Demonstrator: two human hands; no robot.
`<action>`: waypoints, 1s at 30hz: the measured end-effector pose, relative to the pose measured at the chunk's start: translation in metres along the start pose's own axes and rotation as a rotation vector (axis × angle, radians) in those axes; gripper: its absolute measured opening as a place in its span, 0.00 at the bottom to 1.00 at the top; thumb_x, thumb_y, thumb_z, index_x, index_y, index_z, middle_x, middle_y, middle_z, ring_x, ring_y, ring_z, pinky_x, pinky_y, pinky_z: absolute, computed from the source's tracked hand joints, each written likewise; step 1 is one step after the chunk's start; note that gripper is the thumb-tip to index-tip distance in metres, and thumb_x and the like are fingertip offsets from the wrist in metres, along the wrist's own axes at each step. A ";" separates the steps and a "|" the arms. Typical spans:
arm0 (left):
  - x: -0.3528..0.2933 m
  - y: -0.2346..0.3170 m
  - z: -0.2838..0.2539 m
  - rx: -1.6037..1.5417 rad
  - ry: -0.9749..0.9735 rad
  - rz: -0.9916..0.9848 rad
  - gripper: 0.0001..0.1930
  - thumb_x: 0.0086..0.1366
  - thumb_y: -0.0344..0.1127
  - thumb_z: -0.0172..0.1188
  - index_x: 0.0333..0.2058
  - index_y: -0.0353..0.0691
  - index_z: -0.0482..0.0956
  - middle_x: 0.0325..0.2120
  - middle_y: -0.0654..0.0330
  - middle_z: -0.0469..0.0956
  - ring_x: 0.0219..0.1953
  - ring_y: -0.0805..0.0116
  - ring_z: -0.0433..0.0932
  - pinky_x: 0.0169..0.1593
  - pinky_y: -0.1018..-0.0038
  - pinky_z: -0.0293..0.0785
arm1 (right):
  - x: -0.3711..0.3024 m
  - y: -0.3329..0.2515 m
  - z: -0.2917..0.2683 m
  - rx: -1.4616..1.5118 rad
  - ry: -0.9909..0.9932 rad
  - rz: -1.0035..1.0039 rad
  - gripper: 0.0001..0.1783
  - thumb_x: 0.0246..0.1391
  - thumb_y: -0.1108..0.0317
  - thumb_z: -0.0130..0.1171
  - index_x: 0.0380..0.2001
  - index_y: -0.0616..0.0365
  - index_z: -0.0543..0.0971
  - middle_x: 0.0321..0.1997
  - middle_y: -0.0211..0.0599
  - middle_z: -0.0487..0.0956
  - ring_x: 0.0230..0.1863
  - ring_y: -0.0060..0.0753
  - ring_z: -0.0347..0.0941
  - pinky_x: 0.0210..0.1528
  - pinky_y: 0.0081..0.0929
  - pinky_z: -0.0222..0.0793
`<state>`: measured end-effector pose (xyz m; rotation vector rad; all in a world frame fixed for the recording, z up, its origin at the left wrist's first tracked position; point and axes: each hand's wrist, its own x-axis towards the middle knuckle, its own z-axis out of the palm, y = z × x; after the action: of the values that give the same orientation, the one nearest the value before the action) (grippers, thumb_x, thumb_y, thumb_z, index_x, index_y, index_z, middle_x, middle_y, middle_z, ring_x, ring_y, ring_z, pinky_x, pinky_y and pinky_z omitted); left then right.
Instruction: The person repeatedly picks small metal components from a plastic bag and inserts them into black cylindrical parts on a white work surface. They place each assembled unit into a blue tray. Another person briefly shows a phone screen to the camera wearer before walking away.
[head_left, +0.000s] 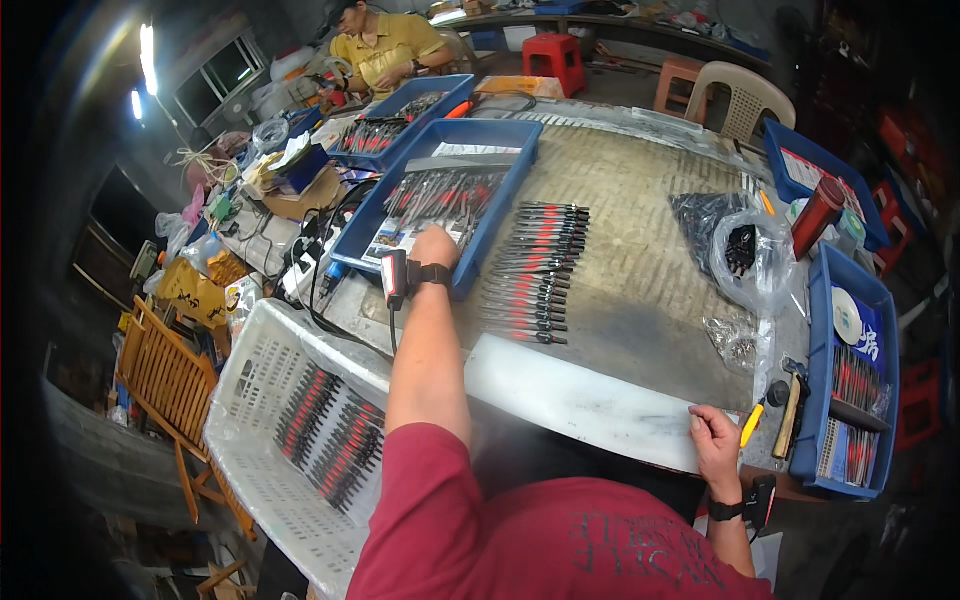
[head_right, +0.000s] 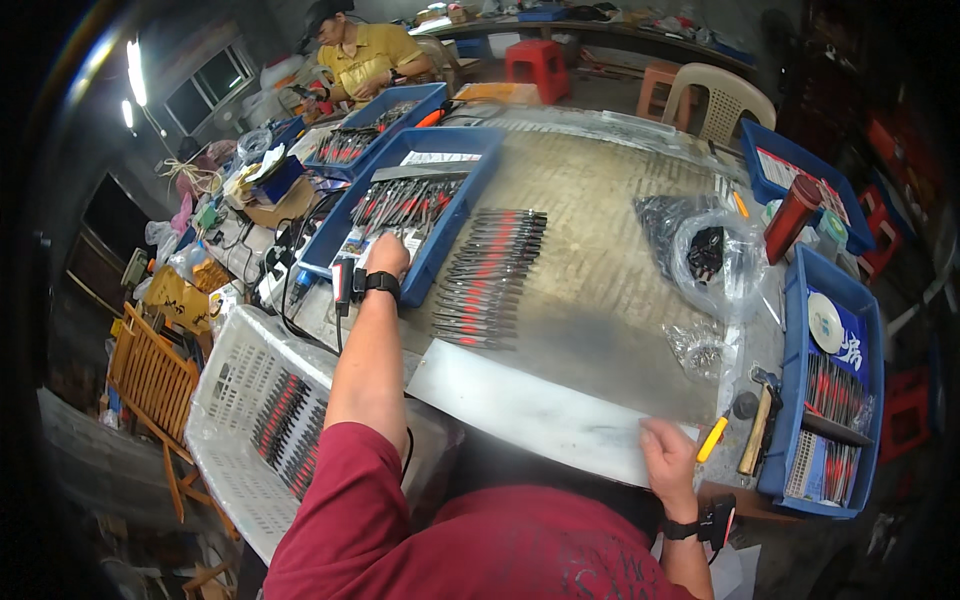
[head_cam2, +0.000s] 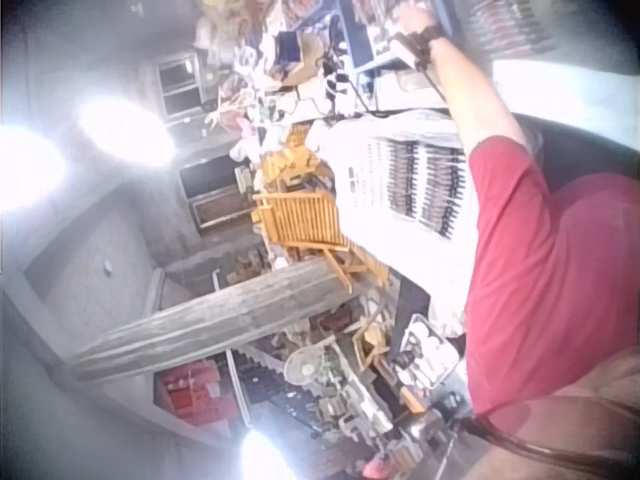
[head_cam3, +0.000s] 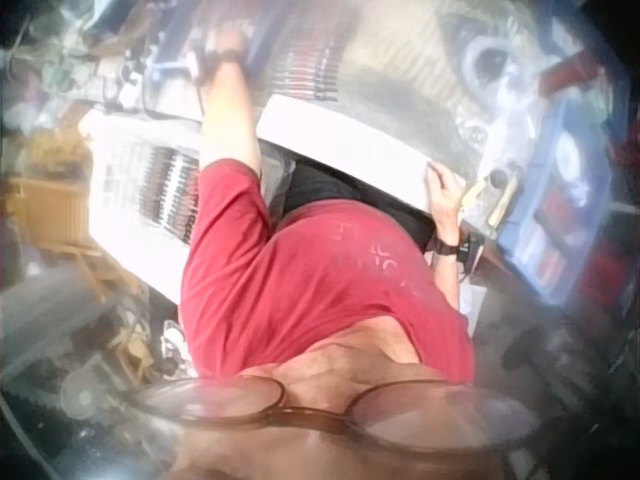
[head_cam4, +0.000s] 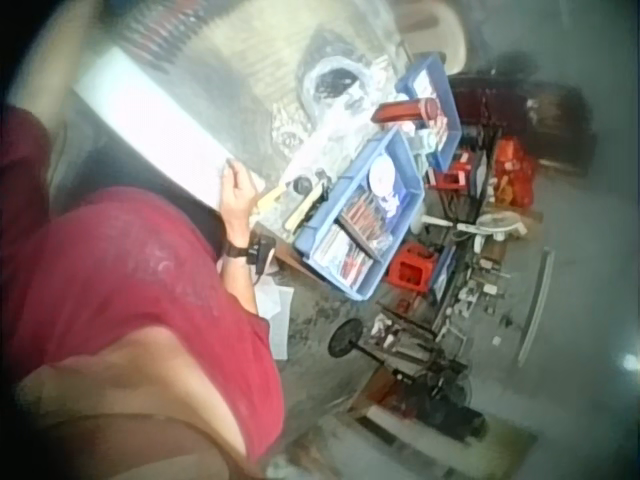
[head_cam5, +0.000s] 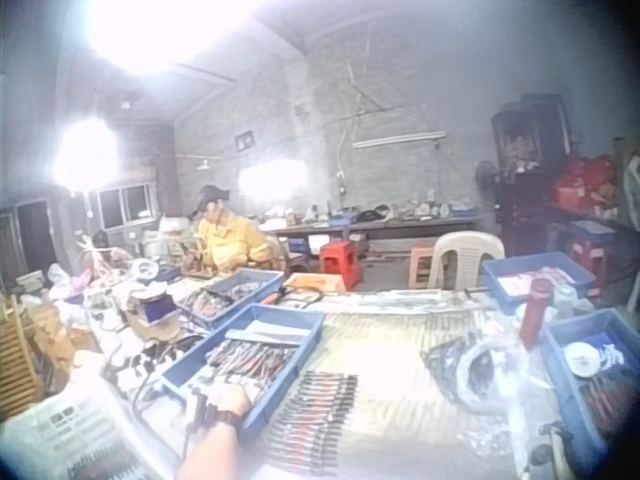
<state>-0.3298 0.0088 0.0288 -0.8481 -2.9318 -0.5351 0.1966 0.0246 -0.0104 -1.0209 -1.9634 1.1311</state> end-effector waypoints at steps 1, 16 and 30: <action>-0.002 0.008 -0.005 -0.064 0.090 -0.005 0.12 0.56 0.31 0.53 0.37 0.33 0.78 0.37 0.41 0.78 0.42 0.42 0.77 0.45 0.54 0.73 | 0.000 -0.001 0.000 -0.008 -0.003 0.014 0.09 0.52 0.73 0.56 0.35 0.66 0.79 0.31 0.45 0.79 0.33 0.35 0.76 0.38 0.27 0.69; -0.149 0.181 -0.031 -0.667 -0.415 0.905 0.07 0.59 0.30 0.59 0.34 0.32 0.78 0.23 0.60 0.77 0.26 0.74 0.73 0.32 0.75 0.70 | 0.005 -0.022 -0.003 0.083 0.114 -0.052 0.08 0.54 0.72 0.56 0.36 0.65 0.78 0.28 0.40 0.77 0.30 0.30 0.73 0.33 0.23 0.68; -0.272 0.171 -0.025 -0.770 -0.896 0.860 0.08 0.55 0.26 0.64 0.35 0.32 0.80 0.26 0.62 0.78 0.29 0.75 0.76 0.35 0.77 0.73 | 0.013 -0.040 -0.020 -0.152 0.110 -0.347 0.07 0.50 0.68 0.58 0.27 0.60 0.76 0.23 0.40 0.73 0.28 0.44 0.71 0.32 0.37 0.65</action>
<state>-0.0105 -0.0034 0.0697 -2.8251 -2.3566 -1.4738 0.1942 0.0305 0.0359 -0.7590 -2.0601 0.7311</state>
